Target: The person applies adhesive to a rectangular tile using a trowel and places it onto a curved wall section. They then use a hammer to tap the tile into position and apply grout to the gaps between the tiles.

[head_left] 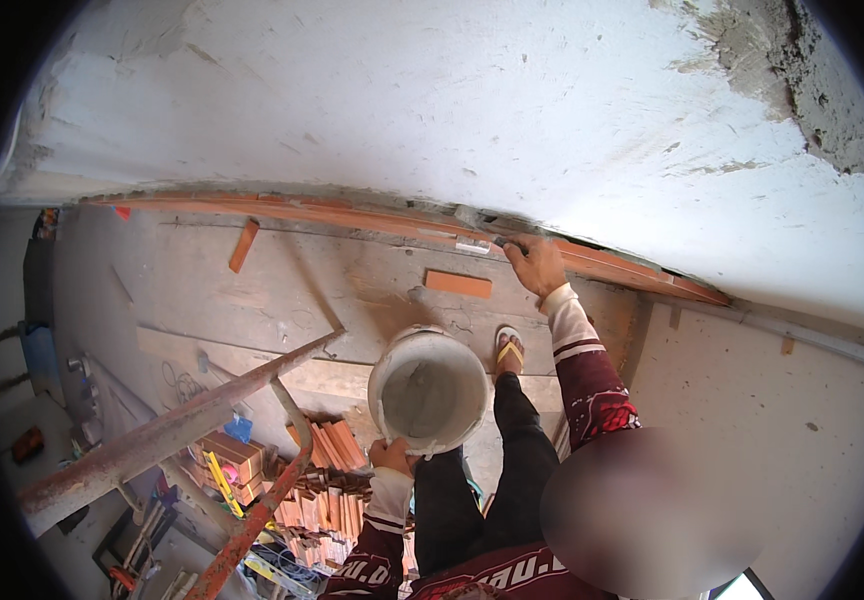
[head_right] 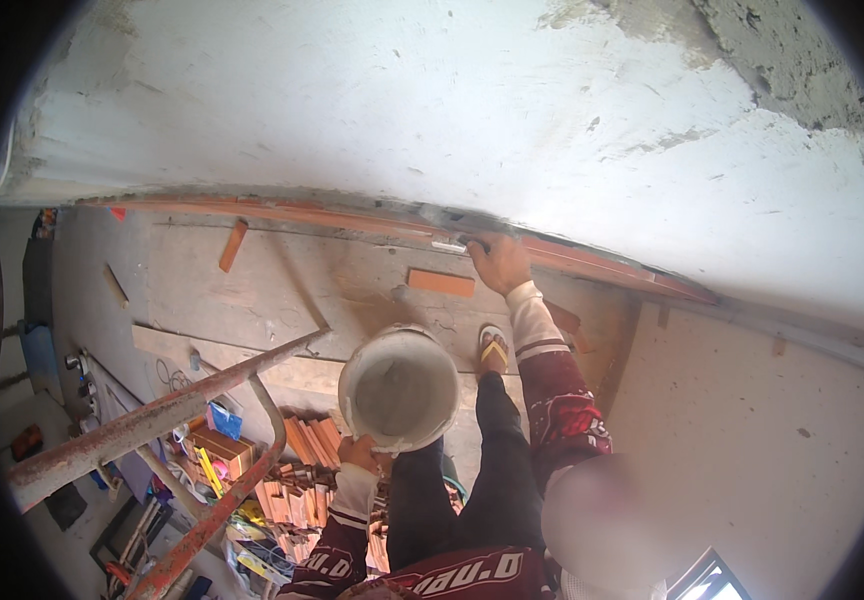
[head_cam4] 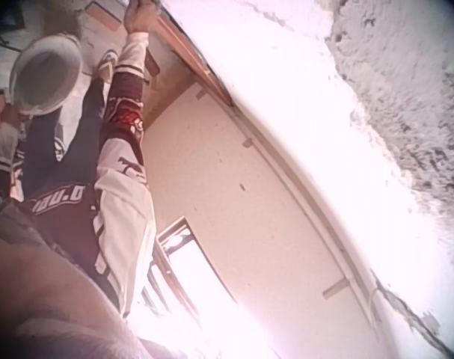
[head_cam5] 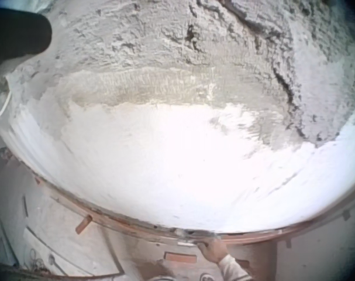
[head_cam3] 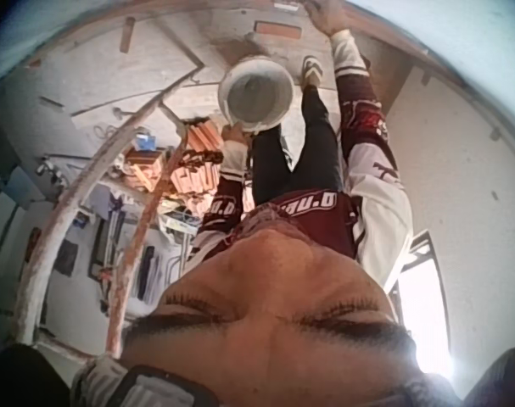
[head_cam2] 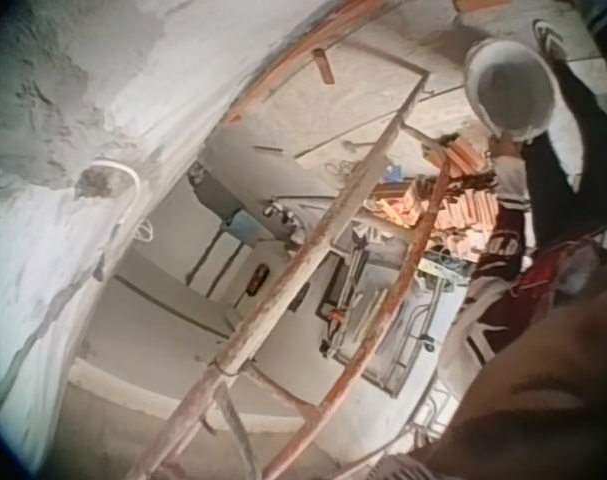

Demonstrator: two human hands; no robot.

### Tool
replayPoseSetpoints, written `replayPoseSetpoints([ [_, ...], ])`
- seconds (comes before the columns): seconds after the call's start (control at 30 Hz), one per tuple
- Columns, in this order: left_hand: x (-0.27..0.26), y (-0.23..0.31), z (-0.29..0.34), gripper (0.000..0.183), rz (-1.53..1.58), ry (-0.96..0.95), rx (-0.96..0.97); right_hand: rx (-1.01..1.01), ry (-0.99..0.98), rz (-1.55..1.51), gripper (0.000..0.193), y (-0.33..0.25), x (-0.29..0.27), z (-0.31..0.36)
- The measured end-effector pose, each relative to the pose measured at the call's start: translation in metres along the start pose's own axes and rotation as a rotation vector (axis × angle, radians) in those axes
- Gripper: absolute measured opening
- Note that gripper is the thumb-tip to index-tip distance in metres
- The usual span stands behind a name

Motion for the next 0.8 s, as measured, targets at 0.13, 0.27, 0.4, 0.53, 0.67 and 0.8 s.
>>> replayPoseSetpoints([
  [0.13, -0.006, -0.013, -0.006, 0.037, -0.05, 0.006, -0.016, 0.057, -0.051, 0.006, 0.036, -0.009, -0.006, 0.0],
  [0.27, -0.006, -0.016, -0.013, 0.036, -0.197, -0.036, 0.124, -0.012, -0.01, 0.008, 0.036, 0.003, -0.01, -0.001],
  [0.4, 0.005, -0.005, -0.008, 0.035, -0.232, -0.068, 0.175, -0.013, 0.005, -0.046, 0.037, 0.0, -0.02, 0.003],
  [0.53, -0.01, -0.022, -0.031, 0.035, -0.391, -0.076, 0.407, 0.007, 0.023, -0.053, 0.038, -0.003, -0.023, 0.005],
  [0.67, -0.009, -0.024, -0.035, 0.035, -0.35, -0.049, 0.419, 0.016, 0.013, 0.011, 0.034, -0.003, -0.028, 0.011],
  [0.8, 0.003, -0.004, -0.017, 0.035, -0.18, -0.035, 0.172, 0.123, 0.077, 0.056, 0.03, 0.009, -0.03, 0.024],
])
Point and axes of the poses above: each hand's wrist, its own z-axis away from the middle knuckle, its own x-axis out of the palm, y = z × x, the point moved 5 cm from there along -z, towards the middle knuckle, and after that the axes turned 15 degrees about -z, right-handed, at the moved point
